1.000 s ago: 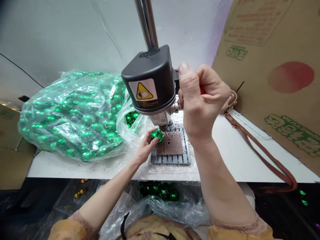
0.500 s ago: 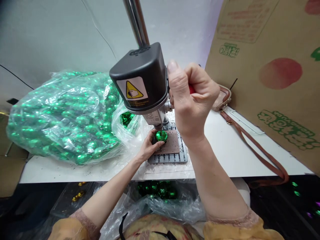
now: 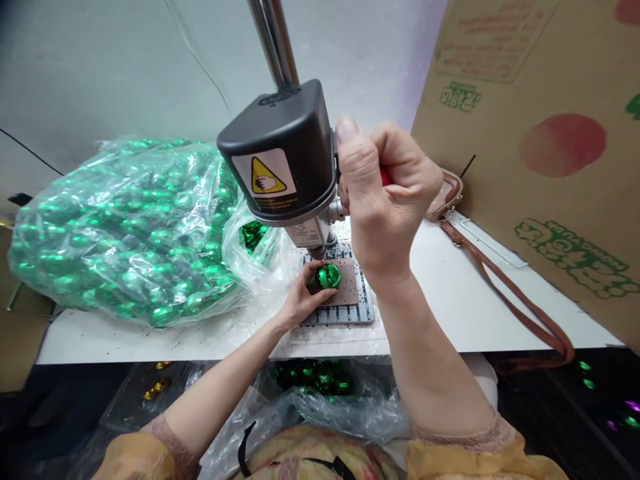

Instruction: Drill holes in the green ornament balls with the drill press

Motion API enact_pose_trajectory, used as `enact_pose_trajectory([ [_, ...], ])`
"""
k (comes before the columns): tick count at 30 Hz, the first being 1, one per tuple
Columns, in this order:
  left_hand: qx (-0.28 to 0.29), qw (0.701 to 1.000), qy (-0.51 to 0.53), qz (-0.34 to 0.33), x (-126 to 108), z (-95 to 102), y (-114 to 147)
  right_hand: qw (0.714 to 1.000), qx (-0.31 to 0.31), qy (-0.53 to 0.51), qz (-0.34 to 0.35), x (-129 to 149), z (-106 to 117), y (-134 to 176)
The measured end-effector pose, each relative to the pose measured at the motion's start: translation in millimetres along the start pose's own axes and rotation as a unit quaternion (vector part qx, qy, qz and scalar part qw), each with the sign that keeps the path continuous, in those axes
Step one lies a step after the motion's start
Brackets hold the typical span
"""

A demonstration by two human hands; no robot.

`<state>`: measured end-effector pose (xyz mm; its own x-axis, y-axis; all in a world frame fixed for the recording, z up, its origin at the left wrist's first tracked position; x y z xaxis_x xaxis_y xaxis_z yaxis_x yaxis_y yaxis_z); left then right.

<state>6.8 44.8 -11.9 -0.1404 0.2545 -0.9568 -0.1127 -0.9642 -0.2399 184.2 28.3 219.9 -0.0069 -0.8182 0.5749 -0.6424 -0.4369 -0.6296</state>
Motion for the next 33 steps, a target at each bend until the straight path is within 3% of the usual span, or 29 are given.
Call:
enact_pose_trajectory([
  [4, -0.002, 1.000, -0.003, 0.000, -1.4, -1.0, -0.5, 1.000, -0.003, -0.013, 0.002, -0.1, 1.7, 3.4],
  [15, -0.002, 0.999, -0.026, -0.021, -2.2, -2.4, -0.3, 0.994, 0.001, -0.041, 0.103, -5.1, 22.0, 30.7],
  [33, -0.008, 1.000, -0.023, -0.018, -2.2, -3.2, 0.6, 0.987, 0.006, -0.067, 0.144, -13.8, 34.9, 44.5],
])
Point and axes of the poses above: each hand's wrist, its own y-axis away from the middle knuckle, its own z-axis out of the back of the hand, x = y × z, the point moved 4 cm from there along -y, towards the middle knuckle, and after that the axes turned 10 degrees about -x, right-handed, at the moved point
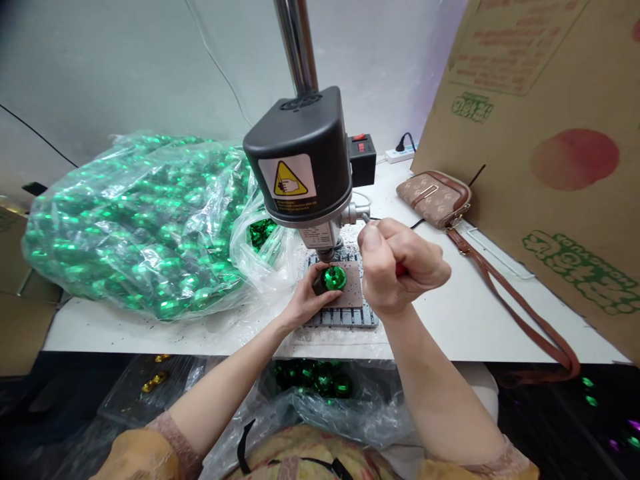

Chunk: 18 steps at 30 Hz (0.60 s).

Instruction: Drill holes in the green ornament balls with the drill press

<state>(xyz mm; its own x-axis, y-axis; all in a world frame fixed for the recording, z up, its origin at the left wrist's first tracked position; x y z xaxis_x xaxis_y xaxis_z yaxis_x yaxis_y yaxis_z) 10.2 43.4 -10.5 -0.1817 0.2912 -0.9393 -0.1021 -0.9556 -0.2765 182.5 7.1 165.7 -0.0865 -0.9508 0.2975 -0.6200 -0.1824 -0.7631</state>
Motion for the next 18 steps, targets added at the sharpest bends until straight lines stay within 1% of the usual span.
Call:
enact_pose_trajectory([
  [7, -0.006, 1.000, 0.001, 0.008, 1.5, 0.0, 0.6, 0.999, 0.018, -0.026, 0.008, 0.8, 2.1, 3.5],
  [18, -0.014, 1.000, 0.006, 0.012, -0.5, 0.0, 1.6, 0.999, 0.020, -0.026, 0.023, 1.6, 7.3, 11.7],
])
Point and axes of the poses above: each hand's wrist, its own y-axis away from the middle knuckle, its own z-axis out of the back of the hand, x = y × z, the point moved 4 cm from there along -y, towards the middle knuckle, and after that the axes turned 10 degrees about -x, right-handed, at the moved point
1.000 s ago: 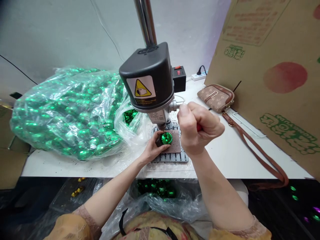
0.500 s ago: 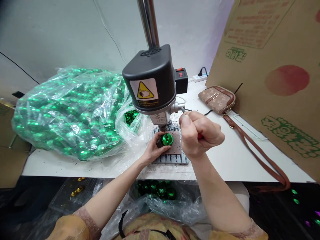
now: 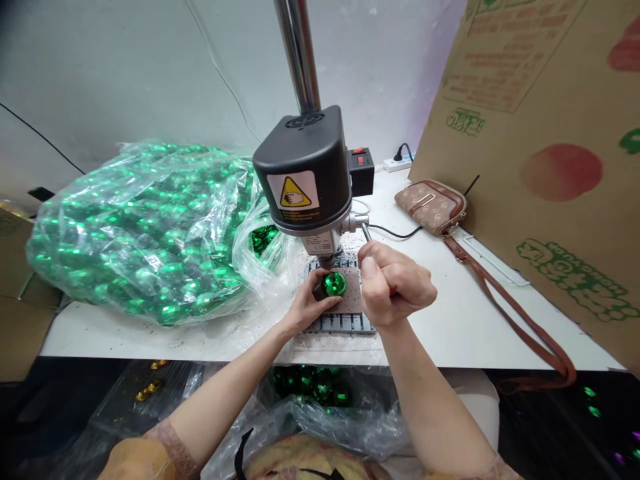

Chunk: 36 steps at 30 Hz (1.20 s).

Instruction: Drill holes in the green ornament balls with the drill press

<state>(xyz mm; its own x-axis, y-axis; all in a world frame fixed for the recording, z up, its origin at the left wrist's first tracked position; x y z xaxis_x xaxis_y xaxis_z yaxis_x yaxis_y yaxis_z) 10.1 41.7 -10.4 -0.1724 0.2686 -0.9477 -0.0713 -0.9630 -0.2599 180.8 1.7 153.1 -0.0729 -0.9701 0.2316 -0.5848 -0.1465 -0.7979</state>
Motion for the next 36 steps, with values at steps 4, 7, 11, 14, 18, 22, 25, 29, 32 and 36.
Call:
enact_pose_trajectory([
  [4, -0.007, 1.000, 0.000, 0.001, 0.1, -1.4, -0.9, 0.997, -0.036, 0.031, -0.055, 2.3, -11.4, -15.8],
  [7, -0.028, 1.000, -0.005, 0.002, -6.5, -3.8, 0.9, 0.988, -0.052, 0.076, -0.126, 0.9, -25.0, -35.4],
  [11, -0.123, 0.985, -0.099, -0.066, -26.6, 3.1, 26.3, 0.980, -0.055, 0.087, -0.169, -2.5, -34.0, -49.7],
  [14, -0.089, 0.954, -0.167, -0.231, -39.9, 8.1, 73.3, 0.981, -0.058, 0.078, -0.167, -3.9, -32.7, -49.6],
  [18, 0.124, 0.831, -0.283, -0.462, -28.8, 9.4, 157.0, 0.982, -0.057, 0.087, -0.160, -3.7, -30.0, -47.0],
  [22, 0.235, 0.778, -0.340, -0.473, -5.0, 23.5, 188.3, 0.983, -0.055, 0.089, -0.150, -2.2, -30.0, -47.9],
  [25, 0.148, 0.830, -0.267, -0.467, -13.7, 48.5, 144.0, 0.985, -0.046, 0.076, -0.148, -1.8, -31.2, -48.4],
  [29, -0.052, 0.896, -0.355, -0.262, -30.0, 98.4, 6.3, 0.985, -0.044, 0.082, -0.143, -1.9, -30.7, -47.8],
  [32, -0.042, 0.869, -0.489, -0.059, -29.4, 125.6, -87.0, 0.984, -0.045, 0.097, -0.143, -2.2, -29.7, -47.4],
  [36, 0.021, 0.842, -0.538, 0.024, -18.9, 137.1, -146.3, 0.986, -0.046, 0.088, -0.137, -1.9, -29.2, -47.8],
])
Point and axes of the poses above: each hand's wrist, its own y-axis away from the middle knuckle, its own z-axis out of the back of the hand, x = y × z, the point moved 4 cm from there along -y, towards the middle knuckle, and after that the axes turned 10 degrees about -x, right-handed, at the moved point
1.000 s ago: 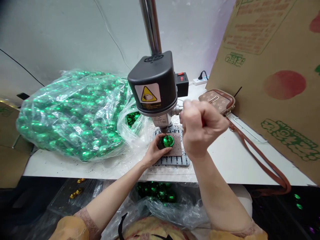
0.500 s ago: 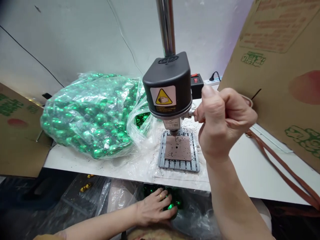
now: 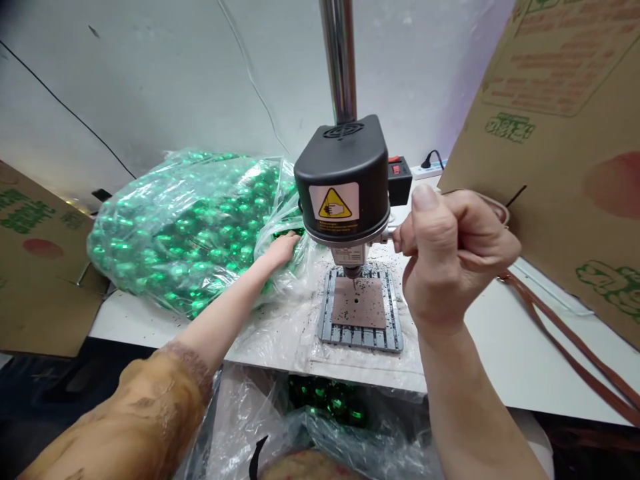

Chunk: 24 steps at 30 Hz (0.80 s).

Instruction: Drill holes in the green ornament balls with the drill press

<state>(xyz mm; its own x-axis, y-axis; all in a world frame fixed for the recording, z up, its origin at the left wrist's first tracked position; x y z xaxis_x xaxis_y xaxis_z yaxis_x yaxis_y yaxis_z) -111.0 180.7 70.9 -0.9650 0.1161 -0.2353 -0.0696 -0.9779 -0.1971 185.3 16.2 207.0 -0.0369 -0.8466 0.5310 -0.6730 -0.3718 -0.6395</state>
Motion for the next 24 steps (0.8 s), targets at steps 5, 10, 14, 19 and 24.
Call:
enact_pose_trajectory([
  [5, 0.033, 0.999, 0.010, -0.008, 10.0, -10.2, -15.1, 1.000, 0.003, -0.002, 0.009, -0.7, -0.4, 0.1],
  [10, 0.005, 0.999, 0.039, -0.016, 11.4, -0.1, -13.8, 1.000, 0.001, 0.005, 0.010, -1.4, 0.1, 1.0],
  [14, -0.058, 0.985, 0.162, -0.033, -0.7, 16.2, 2.2, 1.000, -0.001, 0.007, 0.012, -1.4, 1.7, 1.0],
  [19, -0.050, 0.883, 0.461, 0.068, -27.3, 18.7, 48.9, 1.000, 0.000, -0.013, 0.013, -1.9, 1.9, 1.3],
  [24, 0.014, 0.709, 0.682, 0.180, -57.4, -7.0, 99.1, 1.000, -0.008, -0.016, 0.012, -2.5, 0.5, 2.2],
])
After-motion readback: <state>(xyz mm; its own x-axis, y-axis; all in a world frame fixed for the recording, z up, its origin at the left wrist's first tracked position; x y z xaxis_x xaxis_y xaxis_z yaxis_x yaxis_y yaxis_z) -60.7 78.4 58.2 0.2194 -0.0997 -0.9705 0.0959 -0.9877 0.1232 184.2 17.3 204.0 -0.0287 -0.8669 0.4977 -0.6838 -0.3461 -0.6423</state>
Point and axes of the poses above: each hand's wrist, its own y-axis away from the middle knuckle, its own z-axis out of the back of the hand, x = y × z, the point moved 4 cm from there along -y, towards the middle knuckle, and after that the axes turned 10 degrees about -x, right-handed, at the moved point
